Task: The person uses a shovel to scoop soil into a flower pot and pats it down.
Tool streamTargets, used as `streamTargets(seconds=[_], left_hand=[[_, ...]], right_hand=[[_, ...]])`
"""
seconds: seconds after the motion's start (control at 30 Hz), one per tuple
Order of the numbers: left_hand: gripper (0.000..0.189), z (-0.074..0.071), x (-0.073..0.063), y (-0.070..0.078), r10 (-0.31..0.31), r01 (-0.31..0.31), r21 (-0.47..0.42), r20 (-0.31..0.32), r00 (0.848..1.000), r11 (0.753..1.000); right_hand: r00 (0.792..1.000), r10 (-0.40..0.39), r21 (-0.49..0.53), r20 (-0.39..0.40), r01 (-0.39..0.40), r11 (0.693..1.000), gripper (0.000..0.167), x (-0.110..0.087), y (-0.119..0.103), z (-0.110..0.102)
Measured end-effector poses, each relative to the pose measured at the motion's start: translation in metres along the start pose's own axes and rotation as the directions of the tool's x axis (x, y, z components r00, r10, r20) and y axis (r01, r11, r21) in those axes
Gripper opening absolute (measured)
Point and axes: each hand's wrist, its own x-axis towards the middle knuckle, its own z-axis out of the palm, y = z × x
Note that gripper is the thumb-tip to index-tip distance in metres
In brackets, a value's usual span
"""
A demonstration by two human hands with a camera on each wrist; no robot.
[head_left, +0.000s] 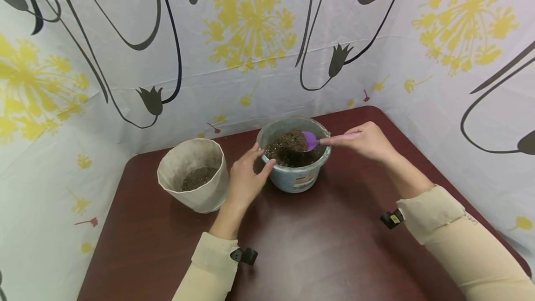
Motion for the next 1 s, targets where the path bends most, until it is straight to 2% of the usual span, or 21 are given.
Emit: streamTargets(seconds=[0.47,0.73,1.0], left_hand=[[0.055,0.002,0.001,-0.002,-0.004,0.004,0.01,0.007,1.0,1.0],[0.055,0.002,0.001,-0.002,0.012,-0.012,0.013,0.002,1.0,1.0],[0.055,0.002,0.001,-0.003,0.006,-0.006,0.007,0.002,1.0,1.0]], right_hand=[[0.999,-0.042,0.021,0.0,0.042,0.999,0.025,0.0,0.002,0.001],[1.0,0.01,0.029,-0.018,-0.009,1.0,0.026,0.001,-0.002,0.002],[1.0,0.016,0.035,-0.006,-0.016,0.999,0.023,0.001,-0.007,0.002]])
